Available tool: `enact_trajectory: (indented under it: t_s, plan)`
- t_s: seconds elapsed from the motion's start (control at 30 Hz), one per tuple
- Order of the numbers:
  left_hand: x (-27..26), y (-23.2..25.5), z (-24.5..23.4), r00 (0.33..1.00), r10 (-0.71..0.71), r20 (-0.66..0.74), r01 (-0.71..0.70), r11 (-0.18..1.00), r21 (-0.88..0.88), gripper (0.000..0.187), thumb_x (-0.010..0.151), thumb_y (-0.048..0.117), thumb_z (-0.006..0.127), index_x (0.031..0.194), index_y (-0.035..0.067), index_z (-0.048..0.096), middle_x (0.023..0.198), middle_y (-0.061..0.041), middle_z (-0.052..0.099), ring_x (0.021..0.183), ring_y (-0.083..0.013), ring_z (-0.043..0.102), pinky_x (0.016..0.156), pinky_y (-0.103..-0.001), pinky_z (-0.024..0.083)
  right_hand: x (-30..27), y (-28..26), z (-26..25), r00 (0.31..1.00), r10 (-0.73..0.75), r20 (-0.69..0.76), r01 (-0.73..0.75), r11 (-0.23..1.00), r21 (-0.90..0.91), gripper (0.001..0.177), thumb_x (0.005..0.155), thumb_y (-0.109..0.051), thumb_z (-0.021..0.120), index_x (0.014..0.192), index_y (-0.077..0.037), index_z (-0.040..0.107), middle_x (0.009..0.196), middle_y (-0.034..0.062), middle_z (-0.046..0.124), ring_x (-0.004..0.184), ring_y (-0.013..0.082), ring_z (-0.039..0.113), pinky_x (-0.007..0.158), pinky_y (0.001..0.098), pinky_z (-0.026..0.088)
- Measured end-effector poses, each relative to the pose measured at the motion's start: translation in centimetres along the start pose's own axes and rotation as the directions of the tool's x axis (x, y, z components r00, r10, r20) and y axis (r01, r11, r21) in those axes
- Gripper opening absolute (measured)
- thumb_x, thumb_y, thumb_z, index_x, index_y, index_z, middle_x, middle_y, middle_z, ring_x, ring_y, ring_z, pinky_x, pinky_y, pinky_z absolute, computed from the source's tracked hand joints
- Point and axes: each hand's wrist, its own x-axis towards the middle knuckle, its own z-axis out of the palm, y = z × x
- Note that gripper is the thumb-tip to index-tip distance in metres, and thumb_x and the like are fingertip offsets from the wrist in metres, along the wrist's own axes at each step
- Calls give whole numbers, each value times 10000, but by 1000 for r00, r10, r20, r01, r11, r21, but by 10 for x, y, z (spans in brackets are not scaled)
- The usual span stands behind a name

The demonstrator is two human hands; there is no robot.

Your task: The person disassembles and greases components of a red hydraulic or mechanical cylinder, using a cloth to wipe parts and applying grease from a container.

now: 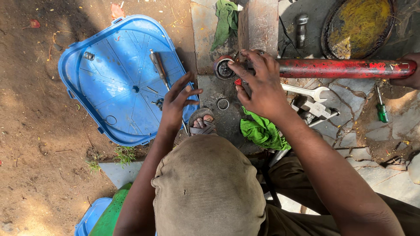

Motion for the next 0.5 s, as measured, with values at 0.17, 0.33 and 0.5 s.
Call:
enact_trajectory:
  t_s: [0.17,0.33,0.5]
  plan:
    - [-29,-19,-29,996,-73,-53,72,997,-8,604,982,338,589,1477,3,503,1445,-138,597,1138,-253,690,863,-368,542,3,-4,8,1000,-19,-13,19,999,-33,614,840,-144,791,1417,-304,658,1581,167,384,1436,438,323,1197,614,275]
    - [-52,-46,-45,982,-143,-125,151,987,59,475,995,300,581,1377,19,601,1294,-139,684,1132,-238,696,878,-363,540,-4,11,8,998,67,-19,-62,982,176,444,798,-73,765,1206,-246,740,1575,169,420,1477,434,316,1227,587,258]
    - [-75,-96,-80,972,-64,-228,74,997,37,379,994,219,608,1312,15,634,1204,-114,712,1039,-207,715,831,-343,555,0,31,-15,965,258,55,-169,447,878,400,906,44,682,1281,-74,612,1500,73,481,1475,214,488,1146,397,517]
